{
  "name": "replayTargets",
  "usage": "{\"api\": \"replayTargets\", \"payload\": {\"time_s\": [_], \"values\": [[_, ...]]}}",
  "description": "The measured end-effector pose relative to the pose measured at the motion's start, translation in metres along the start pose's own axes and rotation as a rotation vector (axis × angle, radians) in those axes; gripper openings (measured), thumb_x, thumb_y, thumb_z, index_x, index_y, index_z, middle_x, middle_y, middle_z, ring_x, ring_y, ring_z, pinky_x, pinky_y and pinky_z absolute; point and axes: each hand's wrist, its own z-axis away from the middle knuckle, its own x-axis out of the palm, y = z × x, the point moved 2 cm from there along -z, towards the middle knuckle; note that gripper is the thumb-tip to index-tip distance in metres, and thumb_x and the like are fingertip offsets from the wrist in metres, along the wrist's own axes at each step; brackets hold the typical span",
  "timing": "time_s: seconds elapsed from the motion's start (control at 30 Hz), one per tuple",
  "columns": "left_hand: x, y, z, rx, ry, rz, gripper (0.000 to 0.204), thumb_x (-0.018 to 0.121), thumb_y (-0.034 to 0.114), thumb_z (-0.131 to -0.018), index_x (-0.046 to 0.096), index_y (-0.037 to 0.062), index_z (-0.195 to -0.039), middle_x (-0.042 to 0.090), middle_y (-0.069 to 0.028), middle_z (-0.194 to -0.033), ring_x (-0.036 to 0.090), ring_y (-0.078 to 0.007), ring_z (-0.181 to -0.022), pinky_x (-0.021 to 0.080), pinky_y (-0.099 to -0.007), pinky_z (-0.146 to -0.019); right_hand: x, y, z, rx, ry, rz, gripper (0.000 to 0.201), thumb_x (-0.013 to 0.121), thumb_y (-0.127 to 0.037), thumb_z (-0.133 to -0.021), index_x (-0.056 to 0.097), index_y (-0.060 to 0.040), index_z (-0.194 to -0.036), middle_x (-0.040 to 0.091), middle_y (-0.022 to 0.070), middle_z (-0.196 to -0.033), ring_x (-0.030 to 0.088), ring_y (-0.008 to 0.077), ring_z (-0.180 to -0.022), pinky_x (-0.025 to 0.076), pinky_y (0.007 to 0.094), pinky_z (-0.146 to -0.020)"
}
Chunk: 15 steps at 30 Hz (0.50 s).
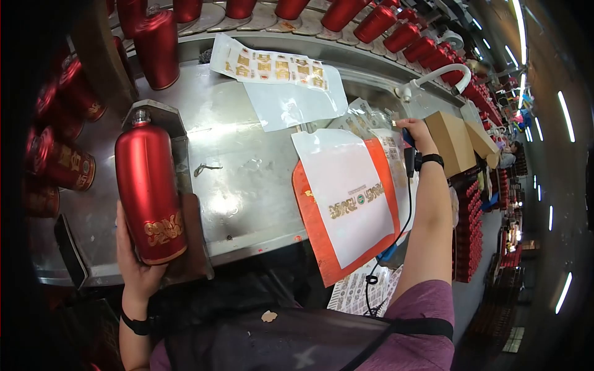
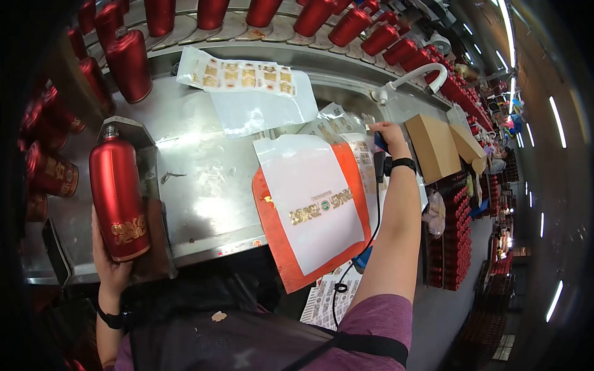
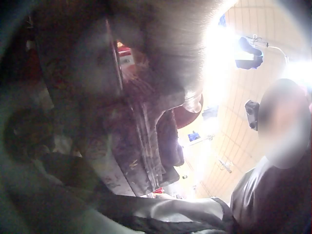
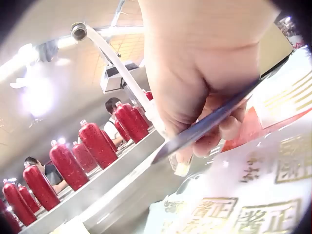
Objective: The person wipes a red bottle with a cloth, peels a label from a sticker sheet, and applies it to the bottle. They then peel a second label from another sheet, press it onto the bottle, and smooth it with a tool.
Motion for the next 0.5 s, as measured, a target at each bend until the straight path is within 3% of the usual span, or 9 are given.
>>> {"api": "replayTargets", "payload": {"time_s": [0.1,0.2,0.23,0.27,0.3,0.33,0.37,0.4,0.5], "values": [[-0.003,-0.005,0.002,0.025,-0.012,-0.051,0.110,0.074,0.057,-0.080,0.020,-0.0032,-0.153,0.035,-0.0232,-0.152,0.042,-0.0335,-0.137,0.033,-0.0412,-0.112,0.022,-0.037,0.006,-0.165,-0.083,-0.020,0.017,0.075,-0.016,-0.084,0.069,-0.0025,-0.093,0.070,0.0049,-0.081,0.063,0.0112,-0.070,0.047,0.0237,-0.065],[-0.003,-0.001,-0.001,0.037,-0.006,-0.091,0.105,0.075,0.052,-0.081,0.022,-0.0028,-0.153,0.035,-0.0239,-0.152,0.040,-0.0357,-0.138,0.032,-0.0423,-0.112,0.061,-0.076,0.013,-0.221,-0.284,-0.013,0.016,0.073,-0.015,-0.084,0.069,-0.0010,-0.092,0.072,0.0066,-0.086,0.067,0.0130,-0.080,0.049,0.0252,-0.073],[-0.003,0.000,-0.001,0.059,-0.021,-0.087,0.105,0.075,0.052,-0.081,0.022,-0.0028,-0.153,0.035,-0.0239,-0.152,0.040,-0.0357,-0.138,0.032,-0.0423,-0.112,0.071,-0.071,-0.006,-0.288,-0.364,0.024,0.017,0.075,-0.014,-0.078,0.072,0.0001,-0.086,0.073,0.0085,-0.082,0.067,0.0149,-0.076,0.051,0.0299,-0.071],[-0.004,0.001,-0.001,0.074,-0.006,-0.134,0.103,0.076,0.047,-0.080,0.023,-0.0022,-0.153,0.035,-0.0235,-0.153,0.039,-0.0365,-0.139,0.031,-0.0425,-0.113,0.080,-0.066,-0.020,-0.333,-0.312,0.287,0.018,0.075,-0.017,-0.075,0.075,-0.0017,-0.085,0.073,0.0111,-0.079,0.068,0.0189,-0.074,0.052,0.0328,-0.071],[-0.004,0.003,-0.001,0.097,0.006,-0.175,0.101,0.078,0.041,-0.079,0.024,-0.0016,-0.153,0.035,-0.0231,-0.153,0.038,-0.0373,-0.139,0.031,-0.0427,-0.113,0.088,-0.084,-0.009,-0.504,-0.279,0.735,0.021,0.074,-0.019,-0.071,0.076,-0.0036,-0.085,0.072,0.0166,-0.080,0.068,0.0280,-0.073,0.054,0.0372,-0.070],[-0.005,0.011,-0.003,0.064,0.011,-0.252,0.101,0.081,0.034,-0.075,0.026,-0.0002,-0.152,0.034,-0.0216,-0.154,0.036,-0.0385,-0.139,0.029,-0.0429,-0.113,0.100,-0.087,-0.007,-0.446,-0.162,0.993,0.023,0.075,-0.021,-0.069,0.077,-0.0041,-0.084,0.071,0.0208,-0.087,0.068,0.0357,-0.079,0.055,0.0418,-0.075],[-0.005,0.016,-0.004,0.041,0.024,-0.203,0.104,0.083,0.028,-0.071,0.024,0.0011,-0.153,0.031,-0.0204,-0.156,0.035,-0.0389,-0.139,0.029,-0.0430,-0.113,0.106,-0.084,-0.012,-0.300,-0.034,1.010,0.023,0.074,-0.020,-0.069,0.077,-0.0043,-0.087,0.072,0.0208,-0.092,0.069,0.0377,-0.087,0.056,0.0445,-0.079],[-0.005,0.022,-0.010,0.115,0.028,-0.184,0.101,0.080,0.023,-0.073,0.023,0.0019,-0.154,0.029,-0.0189,-0.157,0.033,-0.0373,-0.141,0.027,-0.0430,-0.115,0.107,-0.076,-0.015,-0.323,0.063,1.013,0.025,0.073,-0.016,-0.071,0.076,-0.0046,-0.093,0.071,0.0206,-0.101,0.069,0.0375,-0.096,0.055,0.0442,-0.084],[-0.011,0.035,-0.012,0.186,0.032,-0.212,0.101,0.079,0.015,-0.072,0.022,0.0031,-0.155,0.027,-0.0171,-0.159,0.030,-0.0348,-0.144,0.026,-0.0432,-0.117,0.114,-0.119,0.031,-0.225,0.117,0.948,0.029,0.070,-0.015,-0.077,0.075,-0.0058,-0.104,0.069,0.0192,-0.112,0.067,0.0357,-0.104,0.055,0.0437,-0.088]]}}
